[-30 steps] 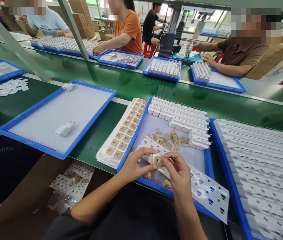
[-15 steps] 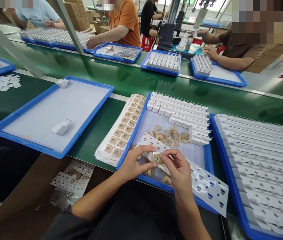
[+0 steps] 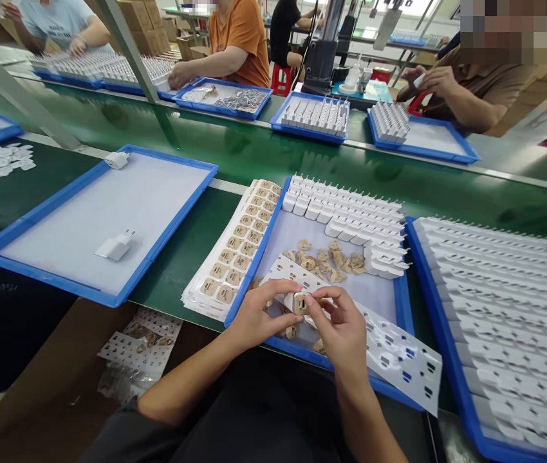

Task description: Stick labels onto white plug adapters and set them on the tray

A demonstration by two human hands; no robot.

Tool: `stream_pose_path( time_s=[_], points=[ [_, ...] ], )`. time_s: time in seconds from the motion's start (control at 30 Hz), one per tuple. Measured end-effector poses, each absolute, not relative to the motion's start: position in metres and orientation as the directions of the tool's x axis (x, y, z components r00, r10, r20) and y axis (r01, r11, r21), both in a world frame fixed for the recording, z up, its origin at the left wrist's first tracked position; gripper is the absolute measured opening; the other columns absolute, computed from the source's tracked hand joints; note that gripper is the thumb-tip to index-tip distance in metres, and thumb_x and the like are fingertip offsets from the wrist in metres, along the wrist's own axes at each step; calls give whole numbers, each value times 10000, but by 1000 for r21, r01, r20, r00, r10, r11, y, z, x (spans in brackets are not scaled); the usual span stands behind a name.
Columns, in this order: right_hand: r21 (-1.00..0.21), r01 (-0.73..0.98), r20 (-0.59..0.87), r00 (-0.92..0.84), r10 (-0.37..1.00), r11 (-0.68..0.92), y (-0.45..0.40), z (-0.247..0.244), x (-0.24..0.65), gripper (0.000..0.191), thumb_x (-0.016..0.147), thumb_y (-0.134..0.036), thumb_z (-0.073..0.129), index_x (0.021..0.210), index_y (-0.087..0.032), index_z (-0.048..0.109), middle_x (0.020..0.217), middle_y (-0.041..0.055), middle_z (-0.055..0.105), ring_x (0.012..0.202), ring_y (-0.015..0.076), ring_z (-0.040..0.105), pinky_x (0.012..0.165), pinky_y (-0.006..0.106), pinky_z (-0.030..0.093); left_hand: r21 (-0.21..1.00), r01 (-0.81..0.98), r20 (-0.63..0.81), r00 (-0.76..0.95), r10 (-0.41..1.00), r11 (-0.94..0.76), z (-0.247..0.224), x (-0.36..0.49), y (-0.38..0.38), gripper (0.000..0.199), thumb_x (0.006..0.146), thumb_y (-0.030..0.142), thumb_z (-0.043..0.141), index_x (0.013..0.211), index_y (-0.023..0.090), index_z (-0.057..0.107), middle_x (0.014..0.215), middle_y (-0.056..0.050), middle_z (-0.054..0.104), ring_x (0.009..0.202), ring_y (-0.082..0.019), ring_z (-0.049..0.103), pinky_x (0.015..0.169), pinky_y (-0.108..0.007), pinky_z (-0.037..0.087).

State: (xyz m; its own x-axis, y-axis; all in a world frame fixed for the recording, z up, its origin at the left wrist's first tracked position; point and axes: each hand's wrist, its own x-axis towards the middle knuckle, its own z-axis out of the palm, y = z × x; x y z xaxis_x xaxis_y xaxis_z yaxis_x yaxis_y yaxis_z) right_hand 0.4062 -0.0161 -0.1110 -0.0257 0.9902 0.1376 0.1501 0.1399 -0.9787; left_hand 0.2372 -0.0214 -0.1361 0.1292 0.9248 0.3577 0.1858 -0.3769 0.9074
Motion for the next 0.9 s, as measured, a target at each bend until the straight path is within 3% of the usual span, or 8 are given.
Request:
stream_pose_path(
  time_s=[0.27,0.37,0.5,0.63,0.73,0.9],
  points=[
    [-887,348,307,-44,951,303,-17,-113,402,18,906,-235,661,905,-233,643,841,2,628,758,157,623,701,302,551,902,200,365,124,923,-384,-137,236,-22,393,778,205,799,1141,206,647,1161,-87,722,1115,-219,674,1010,-358,526],
    [-830,423,389,-28,921,364,-17,-115,401,107,896,-234,672,998,-244,640,973,35,606,786,162,614,687,307,568,905,187,368,110,923,-383,-139,236,-22,389,779,208,798,1134,207,638,1146,-85,721,1102,-219,677,994,-361,537],
    [-916,309,227,-129,965,257,-17,-116,402,295,846,-302,733,1116,-277,616,1089,55,569,887,184,605,661,286,579,914,144,378,40,925,-379,-144,239,-24,325,815,225,765,1103,204,618,1138,-100,708,1097,-222,676,964,-370,557],
    [-989,93,101,-166,981,118,-18,-120,405,225,843,-297,737,1056,-293,667,1043,34,573,927,187,597,715,288,570,919,83,385,30,923,-386,-147,239,-25,307,801,235,782,1054,199,613,1111,-107,693,1075,-227,683,917,-368,578],
    [-997,-29,75,-165,983,71,-15,-125,409,111,883,-281,694,984,-297,738,1008,31,589,928,185,604,737,290,548,910,47,410,37,911,-411,-149,238,-25,353,766,230,817,1047,206,605,1096,-98,688,1058,-225,687,880,-353,586],
    [-996,-21,93,-161,983,91,-14,-128,408,139,925,-287,637,1018,-286,741,1001,39,600,974,196,587,827,319,515,880,125,460,15,888,-459,-149,240,-25,378,754,218,825,1042,211,579,1097,-93,680,1051,-221,682,886,-367,573]
  ],
)
